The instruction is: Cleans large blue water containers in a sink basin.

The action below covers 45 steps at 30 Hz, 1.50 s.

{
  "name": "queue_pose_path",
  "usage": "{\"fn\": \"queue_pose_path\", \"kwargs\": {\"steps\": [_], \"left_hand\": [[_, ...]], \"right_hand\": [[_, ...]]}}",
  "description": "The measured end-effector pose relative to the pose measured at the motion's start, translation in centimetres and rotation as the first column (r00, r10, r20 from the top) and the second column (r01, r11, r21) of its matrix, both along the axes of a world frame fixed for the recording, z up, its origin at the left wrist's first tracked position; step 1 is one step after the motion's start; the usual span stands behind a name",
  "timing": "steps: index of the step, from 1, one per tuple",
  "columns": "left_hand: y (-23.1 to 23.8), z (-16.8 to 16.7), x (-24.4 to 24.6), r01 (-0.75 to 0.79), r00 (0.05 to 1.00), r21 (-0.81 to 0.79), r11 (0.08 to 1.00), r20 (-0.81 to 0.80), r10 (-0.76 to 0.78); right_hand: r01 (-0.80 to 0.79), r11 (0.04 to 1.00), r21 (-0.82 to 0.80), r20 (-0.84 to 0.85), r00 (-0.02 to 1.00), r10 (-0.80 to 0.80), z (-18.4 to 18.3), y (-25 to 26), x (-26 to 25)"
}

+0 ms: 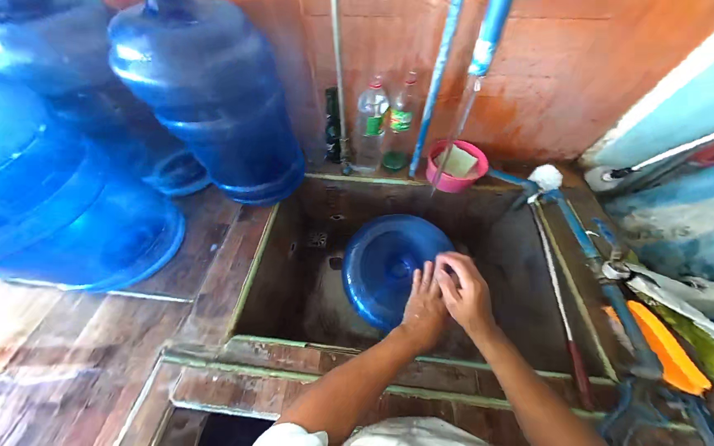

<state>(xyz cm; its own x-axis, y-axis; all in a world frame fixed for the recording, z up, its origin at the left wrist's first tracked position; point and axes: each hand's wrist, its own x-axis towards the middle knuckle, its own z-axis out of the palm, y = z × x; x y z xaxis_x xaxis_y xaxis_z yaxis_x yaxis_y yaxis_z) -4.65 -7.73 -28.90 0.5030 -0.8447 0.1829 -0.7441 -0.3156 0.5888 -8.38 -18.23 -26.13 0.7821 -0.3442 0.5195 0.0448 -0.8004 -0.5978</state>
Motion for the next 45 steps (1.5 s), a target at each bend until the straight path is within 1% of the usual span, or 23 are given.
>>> {"fn": "queue_pose_path", "kwargs": {"steps": [3,5,7,9,11,15,17,19,21,23,24,25,27,29,31,33,35,37,38,39,42,43,45], "left_hand": [[1.5,-0.3,-0.4,0.220,0.975,0.031,0.975,0.021,-0.221],[2.2,-0.4,-0.9,0.257,0.966,0.035,0.966,-0.021,-0.256],[2.8,-0.3,-0.7,0.174,0.984,-0.005,0.985,-0.031,-0.174],[3.1,-0.3,0.0,0.017,1.000,-0.034,0.999,0.023,-0.016],[3.0,0.5,1.0,-0.120,0.993,-0.001,0.993,0.009,0.120],[1.5,2.4,4.1,-0.273,0.961,0.094,0.958,-0.023,0.276],[0.2,3.2,6.4,-0.319,0.943,0.175,0.932,-0.041,0.330],[-1.7,3.3,9.2,-0.341,0.934,0.246,0.907,-0.024,0.358],[-3.9,2.8,11.7,-0.349,0.935,0.232,0.908,0.018,0.355],[-6.1,2.9,13.6,-0.346,0.936,0.201,0.917,0.008,0.351],[-7.0,2.8,14.5,-0.363,0.930,0.192,0.912,0.007,0.368],[-7.8,2.8,15.4,-0.393,0.917,0.204,0.897,0.007,0.400],[-8.9,2.8,16.6,-0.418,0.902,0.298,0.858,0.026,0.431],[-9.0,2.7,15.2,-0.308,0.950,0.351,0.884,0.060,0.307],[-7.5,2.0,12.7,-0.147,0.984,0.283,0.948,0.136,0.112],[-5.3,1.4,11.7,-0.084,0.972,0.205,0.975,0.231,0.035],[-3.3,1.8,12.7,-0.269,0.939,0.166,0.949,0.263,0.220],[-2.8,2.4,14.6,-0.562,0.826,0.223,0.796,0.193,0.529],[-3.1,2.6,15.3,-0.644,0.763,0.255,0.721,0.155,0.627],[-3.3,2.6,15.3,-0.666,0.742,0.250,0.703,0.133,0.657],[-4.1,2.5,14.8,-0.523,0.850,0.118,0.844,0.150,0.505],[-4.3,2.5,15.4,-0.489,0.871,0.128,0.863,0.134,0.473],[-5.3,2.8,16.8,-0.505,0.862,0.202,0.839,0.054,0.505]], "right_hand": [[-0.234,0.953,-0.194,-0.342,0.927,0.158,1.6,-0.4,8.5],[-0.311,0.920,-0.238,-0.557,0.820,0.133,1.4,-1.7,13.4],[-0.249,0.944,-0.215,-0.691,0.722,0.034,1.8,-3.4,16.2],[-0.102,0.982,-0.160,-0.759,0.649,-0.056,2.6,-5.1,17.4],[0.074,0.988,-0.135,-0.779,0.608,-0.152,2.7,-7.7,17.3],[0.330,0.943,-0.039,-0.808,0.545,-0.224,1.7,-13.0,12.5],[0.390,0.917,0.085,-0.856,0.500,-0.134,2.1,-13.1,7.6],[0.419,0.876,0.239,-0.891,0.453,0.027,2.0,-11.0,2.0],[0.346,0.850,0.397,-0.876,0.419,0.238,0.4,-7.9,-2.8],[0.191,0.879,0.436,-0.857,0.387,0.341,-1.3,-5.3,-6.1],[0.163,0.883,0.441,-0.855,0.377,0.357,-1.7,-4.6,-7.1],[0.158,0.881,0.446,-0.848,0.387,0.361,-1.7,-4.4,-7.8],[0.192,0.883,0.429,-0.829,0.472,0.300,-0.8,-5.7,-9.0],[0.259,0.901,0.348,-0.814,0.560,0.153,0.9,-8.4,-9.8],[0.308,0.924,0.228,-0.788,0.615,-0.010,2.1,-11.2,-10.7],[0.359,0.920,0.159,-0.747,0.653,-0.126,3.0,-13.3,-11.7],[0.396,0.909,0.131,-0.675,0.707,-0.211,3.5,-14.4,-13.1],[0.412,0.905,0.107,-0.653,0.716,-0.248,3.5,-14.6,-14.1],[0.408,0.907,0.102,-0.656,0.713,-0.247,3.4,-14.5,-14.3],[0.400,0.910,0.104,-0.664,0.710,-0.236,3.2,-14.4,-14.4],[0.347,0.927,0.143,-0.639,0.747,-0.181,2.7,-14.4,-14.2],[0.326,0.935,0.142,-0.625,0.761,-0.171,2.4,-14.4,-14.2],[0.291,0.950,0.114,-0.597,0.784,-0.169,2.1,-14.6,-14.0]]}}
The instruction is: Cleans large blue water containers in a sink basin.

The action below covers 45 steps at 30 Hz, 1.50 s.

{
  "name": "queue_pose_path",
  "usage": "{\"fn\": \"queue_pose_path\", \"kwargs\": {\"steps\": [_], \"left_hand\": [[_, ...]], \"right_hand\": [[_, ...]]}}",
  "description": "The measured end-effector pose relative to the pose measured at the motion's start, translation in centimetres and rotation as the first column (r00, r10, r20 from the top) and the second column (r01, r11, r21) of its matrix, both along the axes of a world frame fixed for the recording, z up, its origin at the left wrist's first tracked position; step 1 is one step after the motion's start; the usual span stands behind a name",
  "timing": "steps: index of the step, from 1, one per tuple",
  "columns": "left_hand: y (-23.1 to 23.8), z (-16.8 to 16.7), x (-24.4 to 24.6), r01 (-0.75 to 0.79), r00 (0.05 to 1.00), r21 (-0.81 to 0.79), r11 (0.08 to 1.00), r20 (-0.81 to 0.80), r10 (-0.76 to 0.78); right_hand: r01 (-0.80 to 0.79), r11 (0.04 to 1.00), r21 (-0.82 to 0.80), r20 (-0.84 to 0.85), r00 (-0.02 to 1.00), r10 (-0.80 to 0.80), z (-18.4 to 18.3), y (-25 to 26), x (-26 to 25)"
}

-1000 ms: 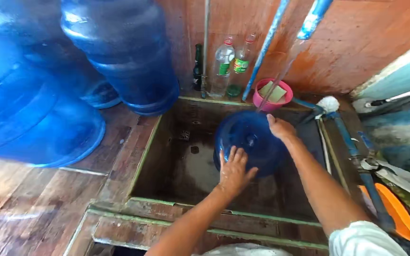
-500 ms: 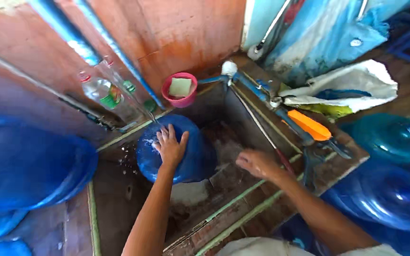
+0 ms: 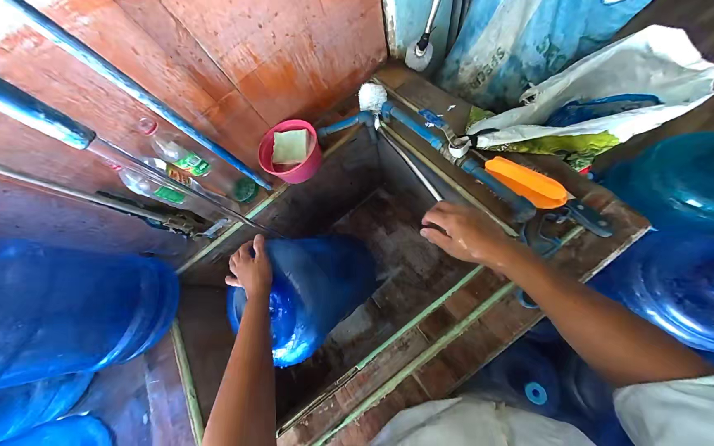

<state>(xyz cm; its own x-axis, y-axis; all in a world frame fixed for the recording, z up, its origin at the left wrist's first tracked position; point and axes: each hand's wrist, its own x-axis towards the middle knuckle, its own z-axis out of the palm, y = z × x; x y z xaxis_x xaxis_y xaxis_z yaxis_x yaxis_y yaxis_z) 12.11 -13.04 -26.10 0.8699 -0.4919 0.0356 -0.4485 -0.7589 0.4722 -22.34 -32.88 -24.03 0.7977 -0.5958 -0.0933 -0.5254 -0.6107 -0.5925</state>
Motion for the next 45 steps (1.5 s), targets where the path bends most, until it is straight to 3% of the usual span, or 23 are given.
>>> {"fn": "queue_pose_path", "kwargs": {"steps": [4,5,8,9,12,14,16,17,18,20,21,22,24,28,31,33,36,38,40,41,42,45], "left_hand": [[-1.0,-0.2,-1.6,0.216,0.975,-0.090,0.972,0.063,-0.211],[-0.9,-0.3,-1.9,0.162,0.986,-0.097,0.982,0.062,-0.156],[-1.2,0.1,-0.9,-0.266,0.959,0.026,0.964,-0.091,0.267],[-1.4,0.2,-1.3,-0.285,0.951,0.046,0.957,-0.107,0.289],[0.1,-1.1,-6.3,-0.026,0.998,0.003,1.000,0.055,0.026],[1.6,-2.8,-9.2,0.259,0.937,-0.029,0.966,0.252,-0.243],[2.9,-3.2,-8.7,0.363,0.870,-0.017,0.932,0.364,-0.332],[3.5,-2.8,-7.7,0.273,0.903,-0.008,0.962,0.347,-0.254],[3.5,-2.1,-6.5,0.077,0.959,-0.001,0.997,0.275,-0.074],[2.0,-1.0,-3.9,-0.295,0.952,0.038,0.955,0.097,0.291],[0.9,-0.6,-3.2,-0.343,0.938,0.025,0.939,0.061,0.341],[0.0,-0.3,-3.3,-0.309,0.949,-0.023,0.951,0.056,0.310],[-1.4,0.5,-4.0,-0.098,0.992,-0.149,0.984,0.061,0.108],[-4.6,1.1,-4.3,0.241,0.947,-0.363,0.900,-0.114,-0.299],[-7.3,0.9,-7.5,0.456,0.867,-0.186,0.870,-0.126,-0.482],[-7.6,-0.8,-10.2,0.660,0.751,-0.012,0.751,0.036,-0.660],[-5.7,-2.0,-14.2,0.759,0.600,0.150,0.633,0.216,-0.770],[-3.2,-2.1,-14.1,0.622,0.693,0.126,0.773,0.372,-0.618],[-0.9,-1.3,-11.6,0.243,0.896,0.091,0.966,0.359,-0.260],[-0.3,-0.6,-10.1,0.029,0.972,0.105,0.994,0.229,-0.053],[-0.1,0.2,-8.7,-0.139,0.989,0.141,0.980,0.074,0.129],[-0.5,1.7,-5.1,-0.307,0.931,0.243,0.920,-0.124,0.344]], "right_hand": [[-0.010,0.999,-0.036,0.002,1.000,0.010,1.0,-1.7,0.6],[-0.013,0.999,-0.044,-0.015,1.000,0.012,1.0,-2.3,0.8],[-0.029,0.996,-0.079,-0.058,0.998,0.024,1.4,-3.4,0.9],[-0.033,0.996,-0.079,-0.056,0.998,0.028,1.7,-3.8,0.8],[-0.040,0.997,-0.064,-0.087,0.996,0.034,1.1,-4.9,0.9],[-0.060,0.996,-0.073,-0.113,0.992,0.051,0.7,-6.0,1.0],[-0.082,0.994,-0.066,-0.100,0.992,0.075,0.7,-7.1,1.1],[-0.091,0.994,-0.059,-0.106,0.991,0.084,0.9,-7.8,1.2],[-0.094,0.994,-0.056,-0.110,0.990,0.088,1.1,-8.3,1.2],[-0.085,0.994,-0.073,-0.103,0.992,0.078,1.7,-9.3,1.3],[-0.077,0.994,-0.084,-0.101,0.992,0.069,2.0,-9.8,1.4],[-0.074,0.992,-0.099,-0.086,0.994,0.065,2.2,-10.4,1.5],[-0.080,0.989,-0.124,-0.047,0.996,0.075,2.2,-11.6,1.7],[-0.072,0.987,-0.142,-0.021,0.997,0.069,2.3,-13.2,2.9],[-0.054,0.988,-0.146,-0.033,0.998,0.050,2.2,-14.2,4.1],[-0.043,0.986,-0.162,-0.040,0.999,0.037,1.8,-14.9,4.9],[-0.033,0.984,-0.175,-0.049,0.999,0.025,1.2,-16.2,5.8],[-0.048,0.976,-0.211,-0.064,0.997,0.035,0.5,-17.4,5.6],[-0.062,0.972,-0.227,-0.073,0.996,0.047,0.1,-18.2,5.1],[-0.069,0.971,-0.231,-0.069,0.996,0.055,0.0,-18.2,4.8],[-0.072,0.971,-0.230,-0.059,0.996,0.060,0.0,-18.2,4.7],[-0.072,0.968,-0.242,-0.055,0.997,0.060,-0.1,-18.1,5.4]]}}
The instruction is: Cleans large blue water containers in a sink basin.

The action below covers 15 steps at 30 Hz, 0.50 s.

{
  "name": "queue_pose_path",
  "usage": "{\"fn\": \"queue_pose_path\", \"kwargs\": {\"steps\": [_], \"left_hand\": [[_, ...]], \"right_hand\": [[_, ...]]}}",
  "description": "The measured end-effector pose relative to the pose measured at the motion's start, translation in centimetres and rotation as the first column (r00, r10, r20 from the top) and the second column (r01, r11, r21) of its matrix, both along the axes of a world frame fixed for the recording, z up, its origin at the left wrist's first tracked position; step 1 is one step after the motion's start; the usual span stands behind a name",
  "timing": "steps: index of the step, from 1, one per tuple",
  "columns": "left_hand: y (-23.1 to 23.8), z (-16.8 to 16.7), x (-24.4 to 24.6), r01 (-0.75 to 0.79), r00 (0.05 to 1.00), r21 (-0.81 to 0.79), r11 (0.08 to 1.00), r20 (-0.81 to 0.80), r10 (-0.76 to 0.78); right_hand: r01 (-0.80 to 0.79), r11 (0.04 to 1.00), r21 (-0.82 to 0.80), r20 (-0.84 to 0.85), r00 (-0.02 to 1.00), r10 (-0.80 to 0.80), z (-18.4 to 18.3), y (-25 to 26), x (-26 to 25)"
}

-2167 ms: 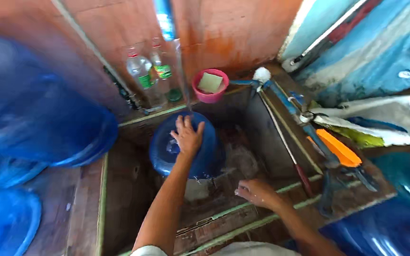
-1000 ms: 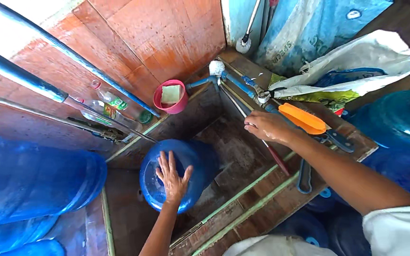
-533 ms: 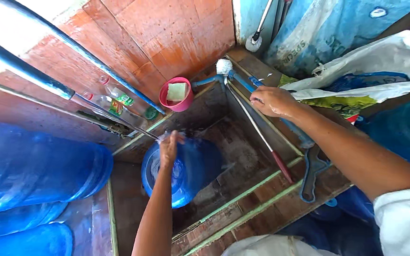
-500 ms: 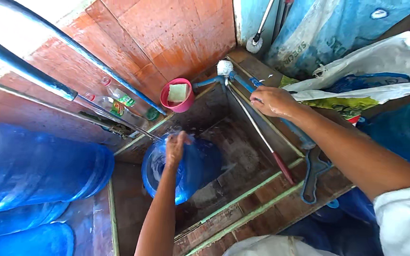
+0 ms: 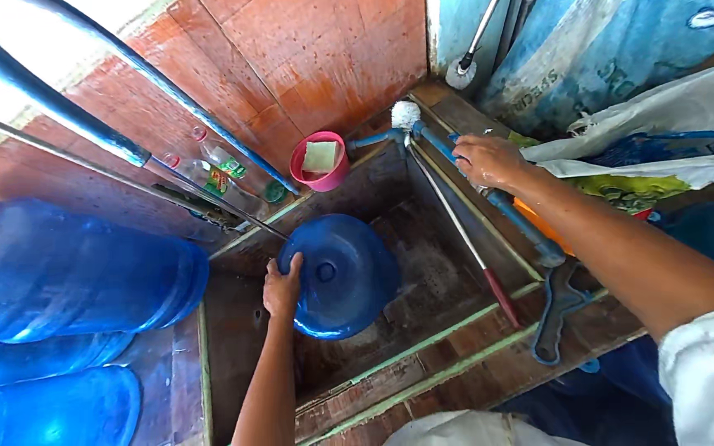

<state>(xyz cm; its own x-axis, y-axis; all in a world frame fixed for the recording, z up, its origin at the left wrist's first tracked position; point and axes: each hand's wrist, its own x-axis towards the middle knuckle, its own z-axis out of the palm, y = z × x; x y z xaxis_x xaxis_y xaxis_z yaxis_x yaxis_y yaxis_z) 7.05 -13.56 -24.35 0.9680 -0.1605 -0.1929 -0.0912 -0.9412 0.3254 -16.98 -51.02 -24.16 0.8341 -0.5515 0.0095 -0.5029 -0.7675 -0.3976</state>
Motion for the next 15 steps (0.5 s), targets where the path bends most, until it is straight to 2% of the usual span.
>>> {"fn": "queue_pose_path", "kwargs": {"steps": [3,6,8,10,12,14,15], "left_hand": [[-0.5,-0.2,2.0,-0.096,0.995,0.045,0.994,0.007,0.096],[-0.3,-0.7,2.2,-0.004,0.997,-0.007,1.000,0.082,0.004],[1.5,-0.9,3.2,0.013,1.000,-0.018,1.000,0.017,-0.013],[4.1,-1.5,5.1,-0.056,0.996,-0.026,0.998,-0.072,0.054],[7.1,-2.6,6.3,-0.174,0.975,-0.034,0.984,-0.146,0.167],[9.8,-4.1,6.2,-0.284,0.944,-0.059,0.957,-0.192,0.268],[10.9,-4.7,5.9,-0.321,0.931,-0.076,0.944,-0.208,0.300]], "right_hand": [[-0.076,0.997,-0.035,0.004,0.997,0.076,-1.5,-1.1,0.5],[-0.073,0.994,-0.076,0.052,0.996,0.077,-2.7,-3.0,-0.1],[0.009,0.994,-0.106,0.030,1.000,-0.006,-3.0,-3.5,-1.9],[0.082,0.980,-0.179,-0.007,0.996,-0.085,-2.6,-4.1,-4.4],[0.204,0.960,-0.193,-0.137,0.963,-0.232,-1.0,-2.8,-5.7],[0.288,0.944,-0.161,-0.274,0.906,-0.323,0.7,-0.7,-4.2],[0.285,0.952,-0.109,-0.300,0.904,-0.305,1.4,1.0,-2.5]]}}
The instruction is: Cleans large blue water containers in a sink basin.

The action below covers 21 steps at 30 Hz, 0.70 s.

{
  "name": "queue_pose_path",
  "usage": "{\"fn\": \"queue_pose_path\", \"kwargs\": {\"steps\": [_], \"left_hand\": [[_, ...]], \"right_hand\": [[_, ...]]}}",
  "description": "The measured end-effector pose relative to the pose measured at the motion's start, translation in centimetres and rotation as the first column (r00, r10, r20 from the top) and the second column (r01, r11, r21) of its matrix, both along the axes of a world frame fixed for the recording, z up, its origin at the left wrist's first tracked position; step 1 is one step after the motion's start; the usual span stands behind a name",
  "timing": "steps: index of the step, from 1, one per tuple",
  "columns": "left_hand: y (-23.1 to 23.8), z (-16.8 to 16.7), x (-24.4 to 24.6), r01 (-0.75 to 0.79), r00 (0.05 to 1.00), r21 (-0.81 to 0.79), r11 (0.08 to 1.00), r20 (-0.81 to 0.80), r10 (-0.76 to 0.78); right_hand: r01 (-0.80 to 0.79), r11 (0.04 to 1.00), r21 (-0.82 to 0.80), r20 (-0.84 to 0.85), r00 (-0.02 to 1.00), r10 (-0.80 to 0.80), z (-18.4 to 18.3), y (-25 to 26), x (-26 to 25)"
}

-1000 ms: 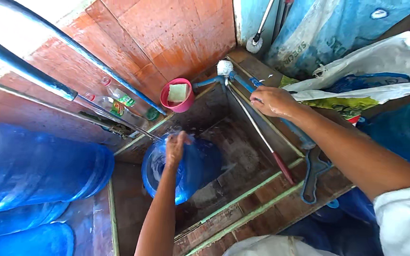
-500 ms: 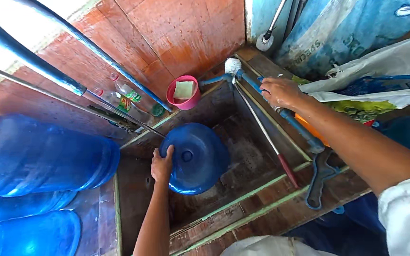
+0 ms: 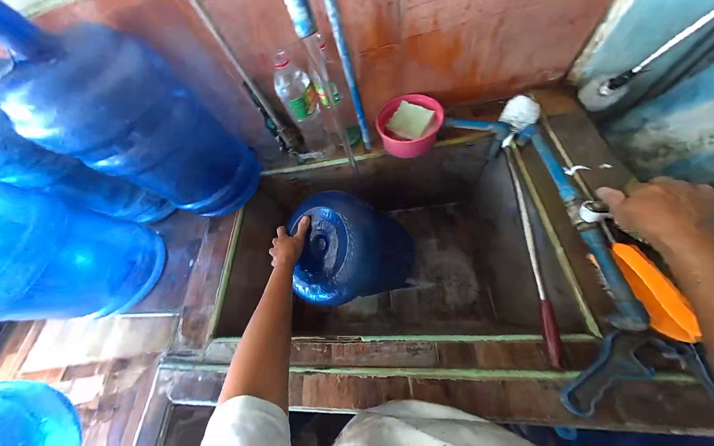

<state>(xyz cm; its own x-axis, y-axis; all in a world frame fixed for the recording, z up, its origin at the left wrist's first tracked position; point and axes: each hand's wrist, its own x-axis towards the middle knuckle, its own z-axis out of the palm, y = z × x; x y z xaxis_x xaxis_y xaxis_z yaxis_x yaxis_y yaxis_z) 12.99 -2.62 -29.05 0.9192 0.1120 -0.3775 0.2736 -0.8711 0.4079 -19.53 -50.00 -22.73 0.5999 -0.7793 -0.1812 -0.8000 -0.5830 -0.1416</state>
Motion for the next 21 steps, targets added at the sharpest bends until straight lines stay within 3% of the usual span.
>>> {"fn": "queue_pose_path", "kwargs": {"steps": [2,4,5,7,8,10,13,17,19,21], "left_hand": [[1.7,-0.7,-0.5,-0.024,1.000,-0.045,0.999,-0.022,0.023],[3.3,-1.3,-0.7,-0.031,0.998,-0.083,0.996,-0.055,0.027],[4.0,-1.7,-0.8,-0.053,0.996,-0.105,0.993,-0.073,0.045],[5.4,-2.1,-1.2,-0.122,0.987,-0.184,0.975,-0.127,0.100],[6.1,-2.1,-1.6,-0.163,0.979,-0.213,0.963,-0.159,0.130],[7.2,-2.1,-2.3,-0.253,0.954,-0.250,0.935,-0.226,0.198],[8.9,-3.0,-2.3,-0.359,0.908,-0.263,0.896,-0.322,0.269],[10.0,-4.3,-1.1,-0.416,0.881,-0.253,0.873,-0.351,0.318],[10.4,-4.7,-0.3,-0.418,0.876,-0.260,0.871,-0.369,0.310],[11.1,-5.3,-0.1,-0.433,0.868,-0.309,0.847,-0.395,0.300]], "right_hand": [[-0.213,0.970,0.120,0.118,0.973,0.199,0.2,4.4,4.8],[-0.532,0.826,0.186,0.313,0.829,0.464,-2.0,9.8,10.9],[-0.640,0.736,0.220,0.418,0.743,0.522,-3.3,12.9,14.1],[-0.768,0.531,0.359,0.651,0.613,0.448,-6.0,19.2,19.8],[-0.786,0.431,0.445,0.717,0.600,0.354,-7.3,22.1,22.1],[-0.750,0.334,0.571,0.730,0.650,0.211,-10.5,26.0,25.8],[-0.639,0.409,0.651,0.633,0.755,0.171,-16.2,26.8,29.0],[-0.443,0.489,0.751,0.434,0.890,0.140,-22.9,23.3,29.0],[-0.323,0.497,0.805,0.377,0.926,-0.010,-26.9,21.6,27.4],[-0.091,0.397,0.913,0.211,0.940,-0.269,-27.8,21.9,24.9]]}}
